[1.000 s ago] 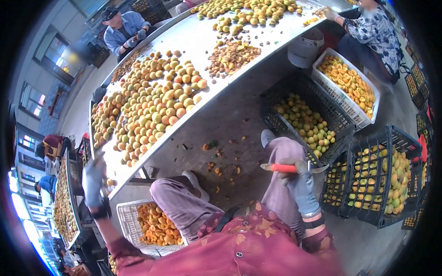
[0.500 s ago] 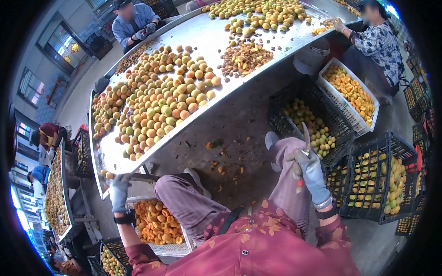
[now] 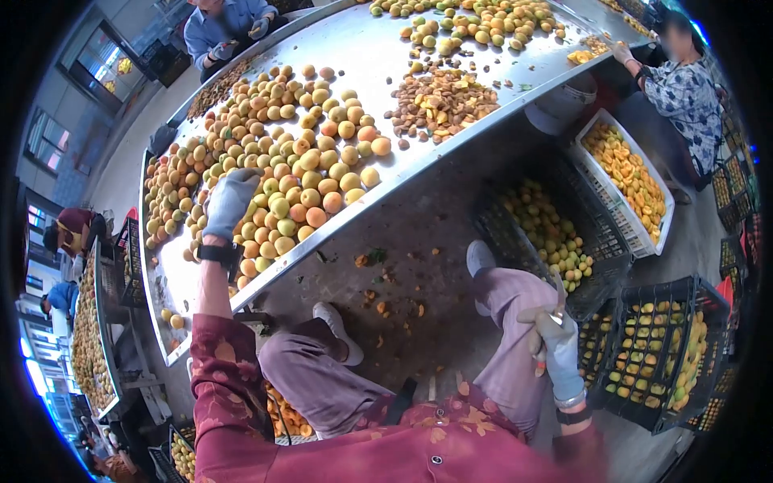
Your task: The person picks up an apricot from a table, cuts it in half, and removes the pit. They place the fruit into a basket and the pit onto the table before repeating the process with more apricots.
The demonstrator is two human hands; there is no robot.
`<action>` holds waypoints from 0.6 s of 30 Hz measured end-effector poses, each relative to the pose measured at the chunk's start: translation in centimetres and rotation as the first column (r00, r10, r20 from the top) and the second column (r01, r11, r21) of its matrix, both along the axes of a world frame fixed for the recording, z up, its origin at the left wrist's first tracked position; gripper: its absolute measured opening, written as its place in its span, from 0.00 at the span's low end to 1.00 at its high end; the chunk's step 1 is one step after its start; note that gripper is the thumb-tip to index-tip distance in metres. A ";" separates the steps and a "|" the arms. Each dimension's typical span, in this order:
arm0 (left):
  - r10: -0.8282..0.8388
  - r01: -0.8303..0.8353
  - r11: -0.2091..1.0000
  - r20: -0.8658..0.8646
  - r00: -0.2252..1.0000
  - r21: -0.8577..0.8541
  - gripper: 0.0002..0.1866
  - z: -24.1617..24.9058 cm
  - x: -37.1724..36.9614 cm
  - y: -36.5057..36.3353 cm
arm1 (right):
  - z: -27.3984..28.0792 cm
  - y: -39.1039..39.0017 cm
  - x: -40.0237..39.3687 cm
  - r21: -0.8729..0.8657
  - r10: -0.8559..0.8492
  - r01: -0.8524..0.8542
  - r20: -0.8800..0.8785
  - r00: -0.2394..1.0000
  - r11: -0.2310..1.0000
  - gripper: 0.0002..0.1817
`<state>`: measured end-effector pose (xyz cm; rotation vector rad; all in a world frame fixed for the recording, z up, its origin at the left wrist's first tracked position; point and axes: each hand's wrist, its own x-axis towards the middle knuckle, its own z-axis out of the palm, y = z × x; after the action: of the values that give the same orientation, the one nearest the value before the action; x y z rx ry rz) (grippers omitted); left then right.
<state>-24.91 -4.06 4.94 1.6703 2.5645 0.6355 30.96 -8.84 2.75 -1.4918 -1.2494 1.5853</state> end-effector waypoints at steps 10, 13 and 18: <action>-0.017 0.014 0.998 -0.049 0.999 -0.058 0.13 -4.0 -4.5 3.5 | -1.0 0.7 0.5 -0.011 -0.042 0.042 0.003 0.999 0.999 0.20; 0.067 -0.077 0.984 -0.068 0.995 -0.163 0.13 -3.9 -3.4 4.2 | -0.6 0.7 0.0 0.008 -0.054 0.054 0.007 0.999 0.999 0.21; 0.016 -0.027 0.987 -0.072 0.997 -0.158 0.13 -5.8 -4.3 4.6 | 0.1 0.7 -0.5 -0.030 -0.084 0.085 0.038 0.996 0.996 0.21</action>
<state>-29.17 0.58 -0.91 1.6448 2.6055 0.3672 30.50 -8.13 2.84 -1.5790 -1.1706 1.5355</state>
